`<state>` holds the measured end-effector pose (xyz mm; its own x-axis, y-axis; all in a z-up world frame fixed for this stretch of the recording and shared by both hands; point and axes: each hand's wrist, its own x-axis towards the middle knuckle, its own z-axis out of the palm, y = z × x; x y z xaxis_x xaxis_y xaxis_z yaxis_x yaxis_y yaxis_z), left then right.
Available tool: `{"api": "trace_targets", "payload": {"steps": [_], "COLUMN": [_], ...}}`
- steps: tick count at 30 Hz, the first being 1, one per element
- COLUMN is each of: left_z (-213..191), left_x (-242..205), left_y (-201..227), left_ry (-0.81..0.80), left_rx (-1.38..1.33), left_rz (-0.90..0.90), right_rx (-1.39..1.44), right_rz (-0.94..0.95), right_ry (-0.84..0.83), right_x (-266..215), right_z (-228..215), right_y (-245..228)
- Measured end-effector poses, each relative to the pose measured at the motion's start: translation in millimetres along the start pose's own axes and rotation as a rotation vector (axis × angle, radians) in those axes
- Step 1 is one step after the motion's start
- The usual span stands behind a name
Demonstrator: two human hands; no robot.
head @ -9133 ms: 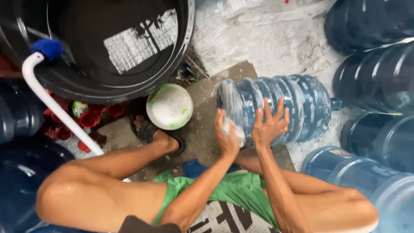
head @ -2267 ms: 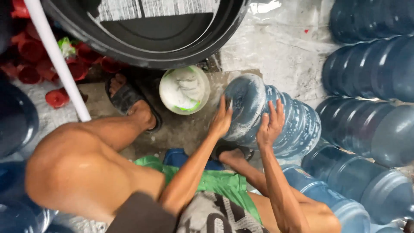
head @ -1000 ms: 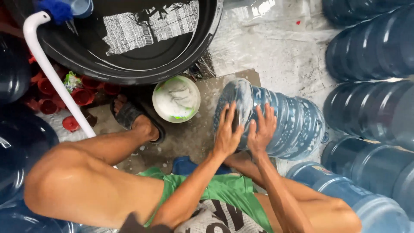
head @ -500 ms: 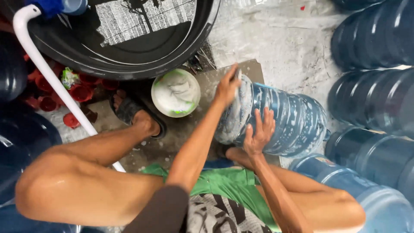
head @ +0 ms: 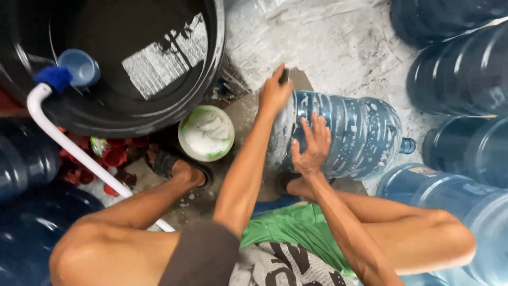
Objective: The person sits on the floor and scrubs the exterior of a large blue water jug with a soapy sponge. They rotate the jug to clean different sides, repeatedly dipping the sponge into a small bucket of soapy water to maintain suds.
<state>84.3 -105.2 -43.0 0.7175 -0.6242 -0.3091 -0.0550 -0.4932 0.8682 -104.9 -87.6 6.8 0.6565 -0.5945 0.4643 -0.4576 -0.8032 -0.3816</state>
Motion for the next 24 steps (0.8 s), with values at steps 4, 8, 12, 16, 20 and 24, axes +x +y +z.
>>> {"api": "trace_targets", "payload": {"steps": [4,8,12,16,20,24], "left_z": [-46,-12,57,-46,-45,25], "left_x": [-138,-75,58,-121,-135,14], "left_y": [79,53,-24,91,77,4], "left_ry": [0.001,0.042,-0.139,-0.063,-0.019,-0.132], "left_rx": [0.003,0.193,0.489,0.219,0.233,0.49], "left_rz": [0.176,0.148,0.024,0.188,0.207,0.112], "right_rx": [-0.021,0.057,0.157,0.163,0.141,0.129], "right_rz": [0.074,0.089,0.116,0.081,0.074,0.065], "right_ry": [-0.041,-0.004,-0.014,0.005,0.019,0.01], "right_x": [9,4,2,5,-3,-10], "right_z": [-8,-4,-2,1,2,8], "right_y": [-6,-2,8,9,5,14]}}
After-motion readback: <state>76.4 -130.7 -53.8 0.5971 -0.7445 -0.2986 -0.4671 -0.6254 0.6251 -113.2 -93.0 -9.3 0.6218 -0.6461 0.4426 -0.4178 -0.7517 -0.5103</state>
